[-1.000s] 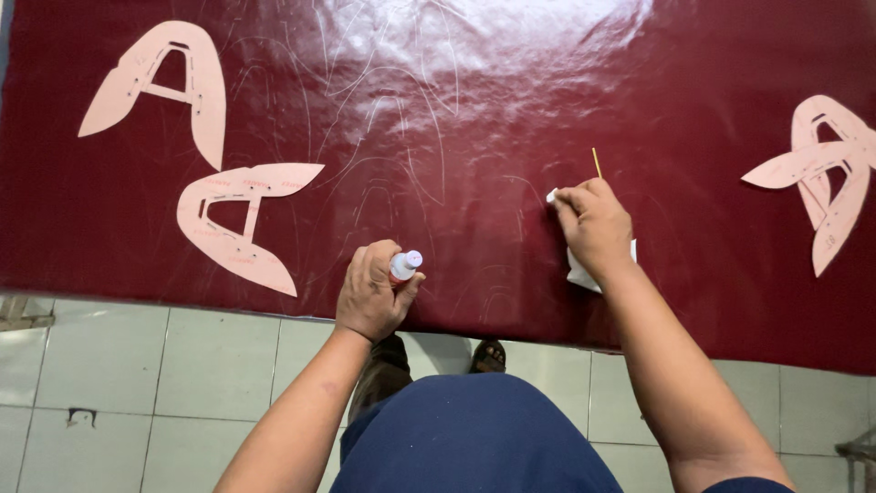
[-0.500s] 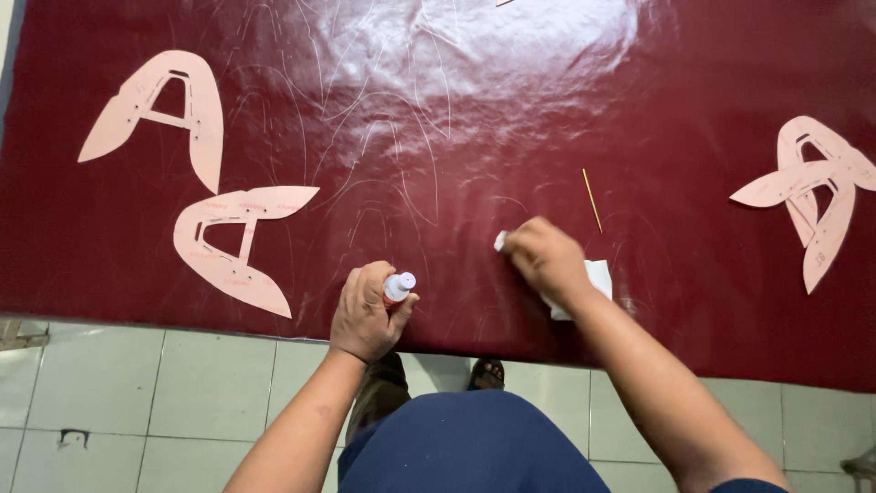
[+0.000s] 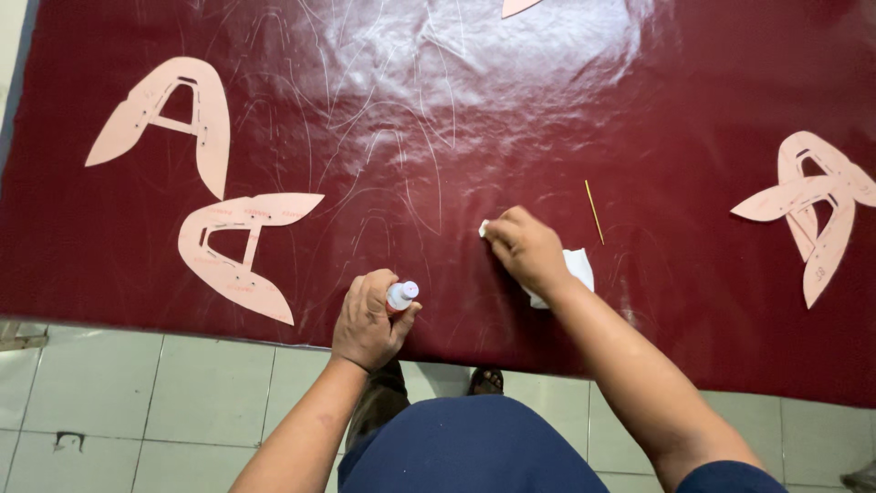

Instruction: The person places a pink letter A template on a maroon vinyl sheet and traces its outline with a pencil. They then apply a liquid from a small bottle onto the traced area and wipe it with a tissue. The person repeats the tracing and wiping steps on the same template.

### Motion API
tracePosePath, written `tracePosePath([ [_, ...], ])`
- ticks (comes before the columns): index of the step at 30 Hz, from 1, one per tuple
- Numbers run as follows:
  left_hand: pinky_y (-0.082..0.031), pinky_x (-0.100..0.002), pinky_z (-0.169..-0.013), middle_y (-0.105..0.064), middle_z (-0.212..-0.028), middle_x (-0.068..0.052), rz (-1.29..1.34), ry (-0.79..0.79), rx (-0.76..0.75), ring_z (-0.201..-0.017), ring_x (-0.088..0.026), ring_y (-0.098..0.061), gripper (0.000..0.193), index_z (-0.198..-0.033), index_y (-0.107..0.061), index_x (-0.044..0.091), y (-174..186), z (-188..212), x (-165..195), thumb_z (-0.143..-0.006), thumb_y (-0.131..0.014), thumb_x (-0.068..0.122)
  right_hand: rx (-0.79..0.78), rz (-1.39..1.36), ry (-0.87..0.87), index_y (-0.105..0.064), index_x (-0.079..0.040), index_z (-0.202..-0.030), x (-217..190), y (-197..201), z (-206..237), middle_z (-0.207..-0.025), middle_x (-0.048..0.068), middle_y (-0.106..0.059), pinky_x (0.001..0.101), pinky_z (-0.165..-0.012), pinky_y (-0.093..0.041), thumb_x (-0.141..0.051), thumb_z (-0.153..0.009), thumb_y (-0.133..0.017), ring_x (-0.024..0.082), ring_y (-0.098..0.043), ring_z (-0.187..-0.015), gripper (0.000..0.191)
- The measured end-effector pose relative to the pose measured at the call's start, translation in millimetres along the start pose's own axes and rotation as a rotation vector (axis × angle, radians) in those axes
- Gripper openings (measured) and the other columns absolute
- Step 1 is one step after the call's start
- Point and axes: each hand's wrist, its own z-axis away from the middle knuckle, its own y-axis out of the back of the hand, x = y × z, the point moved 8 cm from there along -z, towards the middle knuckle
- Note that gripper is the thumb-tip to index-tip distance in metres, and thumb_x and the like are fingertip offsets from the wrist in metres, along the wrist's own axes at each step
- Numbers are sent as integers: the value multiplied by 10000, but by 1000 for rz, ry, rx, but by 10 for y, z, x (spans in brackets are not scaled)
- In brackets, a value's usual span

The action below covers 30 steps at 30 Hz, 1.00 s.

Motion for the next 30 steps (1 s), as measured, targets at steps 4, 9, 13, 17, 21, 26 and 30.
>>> tracePosePath([
  [4,-502,-483,-914,-599,-1177,-141,-7,2,8,-1028,-372,-596,522,-1265,-450,96,9,6,6,-927,-718,391,236,84,-130,-749,-138,-998,93,194,-30,-969,53,-673,373,-737,-559,-126,-905,-761,252,-693,-843,95],
  [9,-509,-476,-906,-610,-1189,-136,9,12,3,-1026,-364,-603,520,-1260,-456,103,0,9,-4,-916,-716,394,93,71,-30,-741,-129,-975,-37,31,-95,-962,54,-679,384,-713,-551,-152,-893,-771,266,-692,-822,89],
  [13,-506,-481,-894,-603,-1177,-136,-18,8,6,-1009,-365,-598,527,-1251,-451,98,1,7,2,-915,-734,391,221,93,-183,-754,-134,-998,77,119,-48,-954,60,-661,380,-737,-545,-135,-921,-766,259,-685,-845,78],
  [17,-503,-486,-898,-607,-1169,-136,0,-7,9,-1011,-373,-598,523,-1245,-457,97,4,-15,9,-902,-737,376,83,-33,-98,-766,-146,-1002,164,241,-16,-962,41,-671,346,-774,-551,-62,-845,-723,229,-692,-900,184],
  [21,-500,-478,-890,-612,-1180,-135,4,-1,-1,-1002,-367,-595,505,-1241,-465,94,12,0,12,-916,-734,371,129,81,-273,-766,-140,-1064,584,651,-21,-990,53,-676,337,-780,-538,-107,-945,-774,220,-688,-900,124],
  [26,-499,-481,-888,-604,-1164,-129,-5,-1,-9,-1003,-371,-594,515,-1236,-471,86,0,-12,19,-906,-741,375,1,47,-193,-764,-127,-1026,569,487,136,-1006,38,-688,351,-766,-548,-113,-892,-776,231,-694,-892,135],
  [30,-500,-480,-897,-603,-1175,-130,-12,-12,9,-1014,-371,-593,511,-1237,-469,84,16,-11,31,-912,-730,379,-68,43,-229,-745,-116,-983,418,429,509,-977,26,-676,342,-761,-560,-112,-873,-747,216,-704,-875,110],
])
